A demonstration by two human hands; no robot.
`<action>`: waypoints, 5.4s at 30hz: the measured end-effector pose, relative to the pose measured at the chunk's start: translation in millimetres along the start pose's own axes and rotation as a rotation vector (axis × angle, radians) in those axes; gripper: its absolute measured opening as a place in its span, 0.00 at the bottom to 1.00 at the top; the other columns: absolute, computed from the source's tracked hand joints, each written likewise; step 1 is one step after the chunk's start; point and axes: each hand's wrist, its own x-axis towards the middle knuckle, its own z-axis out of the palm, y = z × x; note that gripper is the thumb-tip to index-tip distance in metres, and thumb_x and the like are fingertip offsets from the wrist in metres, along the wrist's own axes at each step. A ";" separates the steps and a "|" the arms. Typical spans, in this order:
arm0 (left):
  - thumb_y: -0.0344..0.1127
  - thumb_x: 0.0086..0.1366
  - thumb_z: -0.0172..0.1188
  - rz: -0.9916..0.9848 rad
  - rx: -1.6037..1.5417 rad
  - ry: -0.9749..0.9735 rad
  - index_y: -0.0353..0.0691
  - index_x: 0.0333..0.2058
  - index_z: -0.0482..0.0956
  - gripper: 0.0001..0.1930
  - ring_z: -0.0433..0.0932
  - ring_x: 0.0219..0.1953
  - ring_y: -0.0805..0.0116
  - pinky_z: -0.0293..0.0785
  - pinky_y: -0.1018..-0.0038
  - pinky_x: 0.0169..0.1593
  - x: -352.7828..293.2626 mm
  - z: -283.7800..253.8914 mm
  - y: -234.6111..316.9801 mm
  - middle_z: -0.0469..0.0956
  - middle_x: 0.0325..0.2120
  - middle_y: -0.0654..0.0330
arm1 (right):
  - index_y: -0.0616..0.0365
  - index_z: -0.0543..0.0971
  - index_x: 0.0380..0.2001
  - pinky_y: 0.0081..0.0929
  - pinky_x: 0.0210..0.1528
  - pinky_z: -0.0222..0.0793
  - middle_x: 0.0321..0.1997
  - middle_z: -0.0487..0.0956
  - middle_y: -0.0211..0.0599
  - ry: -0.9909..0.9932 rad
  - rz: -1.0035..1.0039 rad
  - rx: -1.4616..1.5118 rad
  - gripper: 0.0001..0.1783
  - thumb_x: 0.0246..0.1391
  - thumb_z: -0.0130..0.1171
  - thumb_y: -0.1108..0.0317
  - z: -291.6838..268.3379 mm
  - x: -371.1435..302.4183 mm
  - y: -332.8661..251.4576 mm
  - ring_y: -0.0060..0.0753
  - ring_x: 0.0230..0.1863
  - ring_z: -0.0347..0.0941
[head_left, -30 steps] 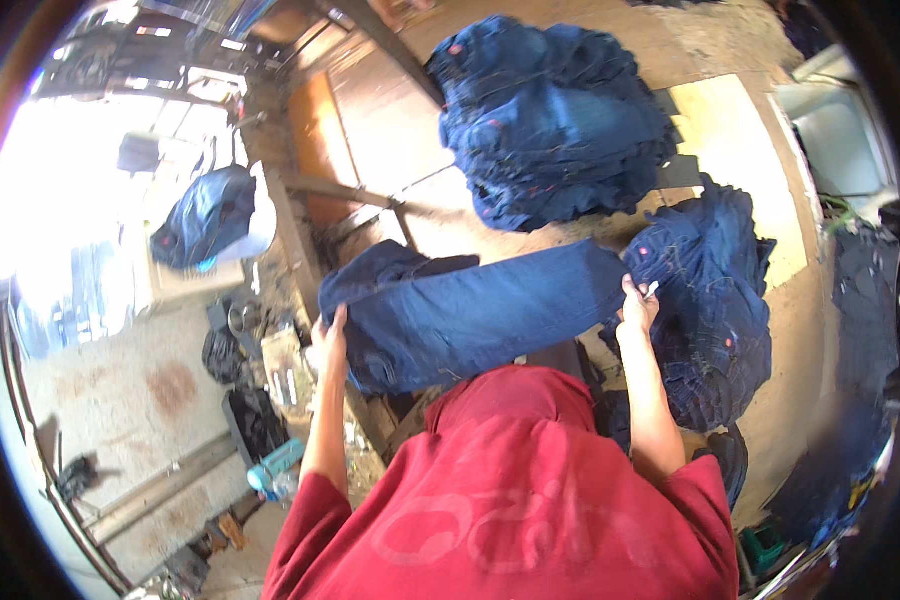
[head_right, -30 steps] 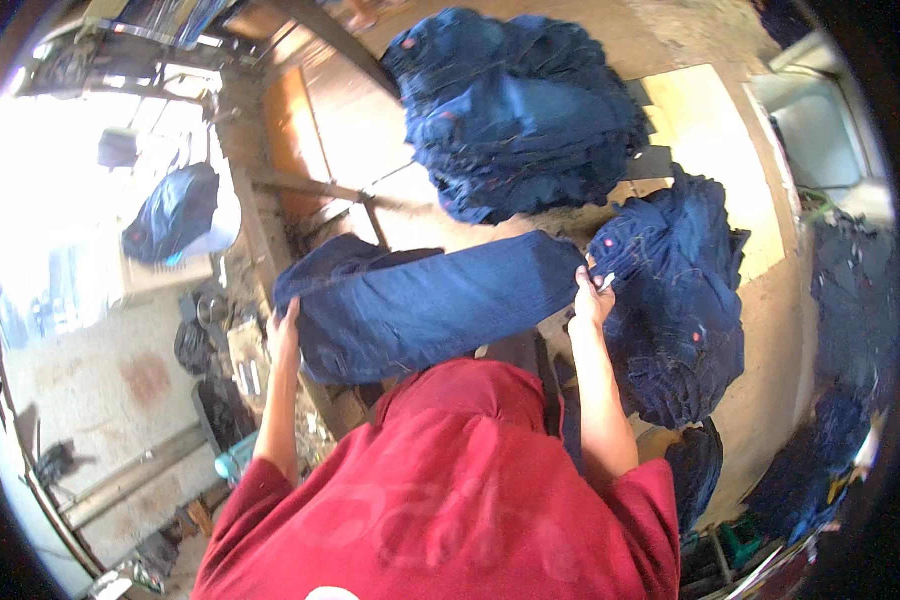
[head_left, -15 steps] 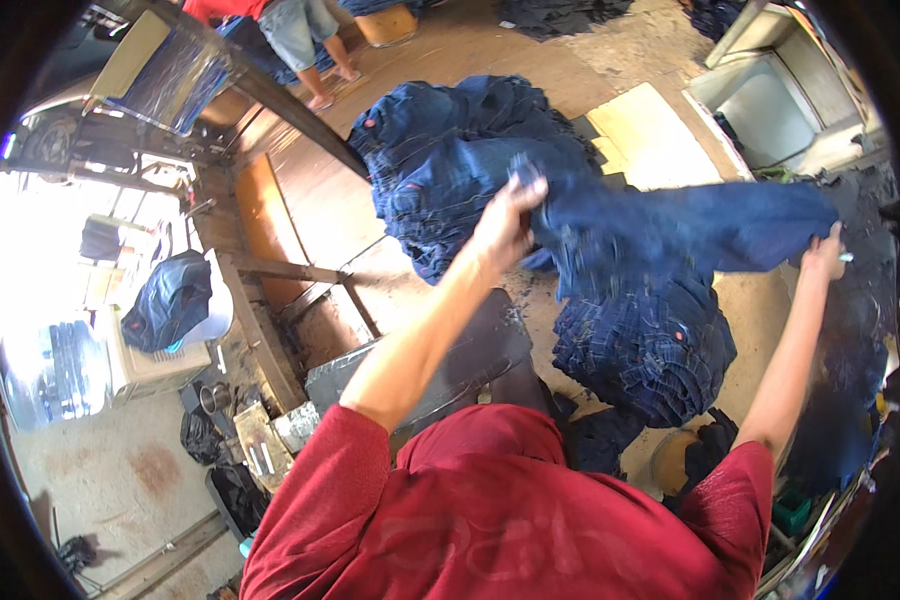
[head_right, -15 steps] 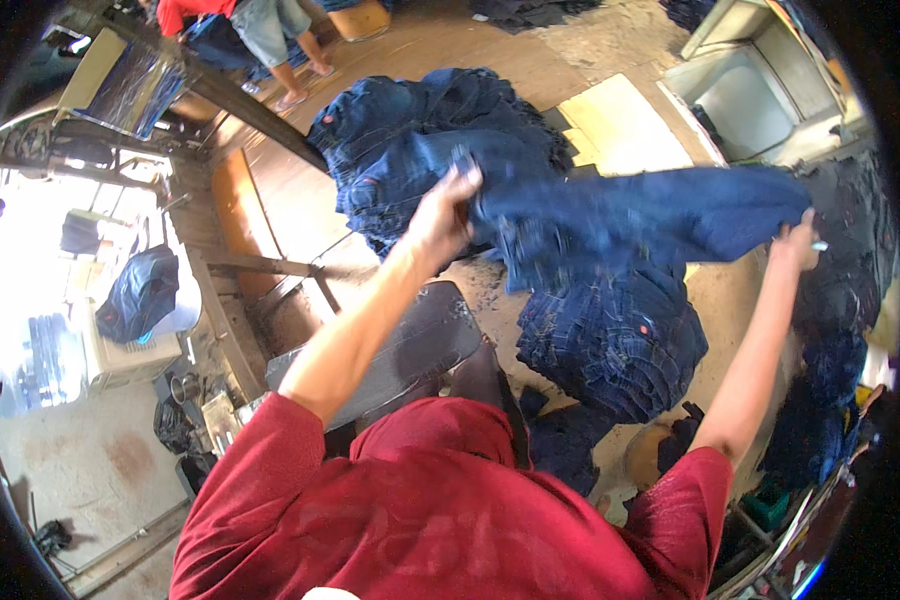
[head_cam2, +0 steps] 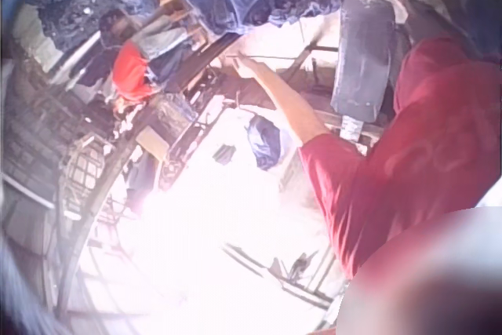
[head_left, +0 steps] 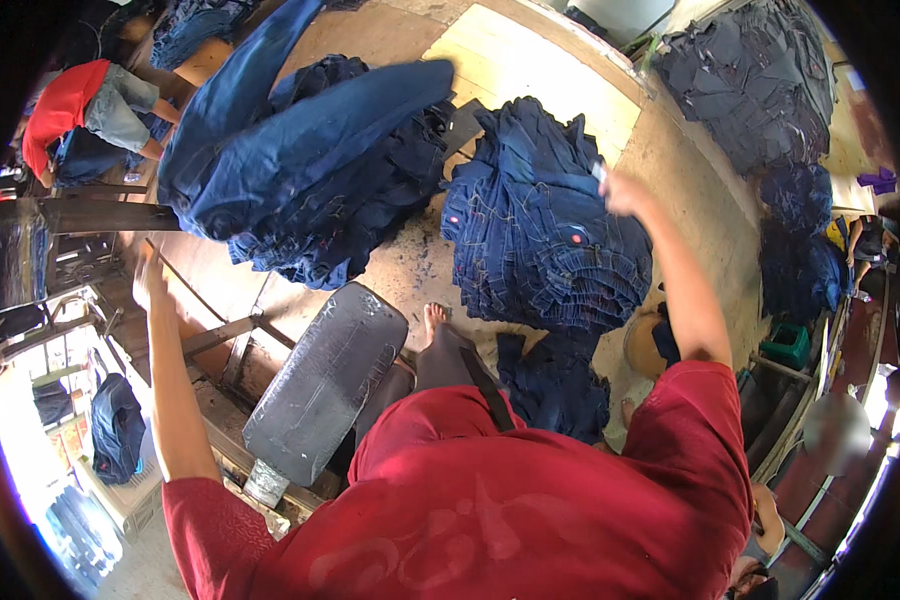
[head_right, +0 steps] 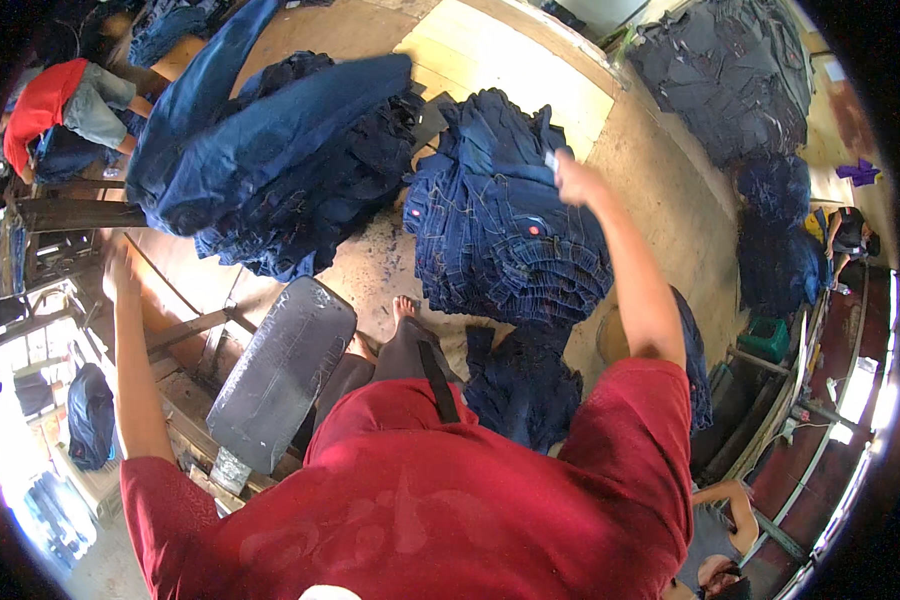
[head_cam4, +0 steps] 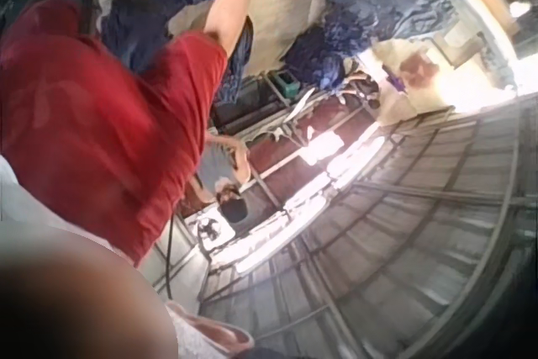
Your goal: The person repeatedly picks up folded denim jeans from a pile, uses a small blade to cut loose threads on the seams, and places the jeans back on the pile. The person uses a bare foot to hold the jeans steady while cutting.
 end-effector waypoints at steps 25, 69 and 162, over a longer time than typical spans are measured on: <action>0.85 0.71 0.32 -1.017 -0.473 -1.277 0.37 0.63 0.80 0.55 0.78 0.64 0.59 0.62 0.55 0.74 -499.3 315.3 -53.0 0.84 0.60 0.51 | 0.62 0.71 0.42 0.52 0.43 0.78 0.35 0.83 0.55 0.792 -0.258 0.631 0.14 0.61 0.64 0.68 76.0 -188.2 -253.8 0.66 0.40 0.84; 0.61 0.61 0.72 0.781 0.992 -0.895 0.51 0.77 0.64 0.50 0.47 0.83 0.46 0.41 0.31 0.80 -455.6 102.5 -94.3 0.54 0.81 0.54 | 0.50 0.81 0.43 0.19 0.27 0.73 0.25 0.80 0.21 0.270 -0.201 2.200 0.09 0.71 0.67 0.59 71.3 -41.4 -237.1 0.17 0.21 0.71; 0.73 0.74 0.50 0.739 0.818 -0.805 0.39 0.16 0.87 0.43 0.86 0.24 0.46 0.82 0.50 0.34 -243.7 94.3 -119.7 0.82 0.16 0.47 | 0.54 0.88 0.45 0.31 0.27 0.76 0.27 0.86 0.33 0.568 -0.756 0.243 0.12 0.57 0.73 0.72 217.2 -218.7 -532.5 0.33 0.21 0.80</action>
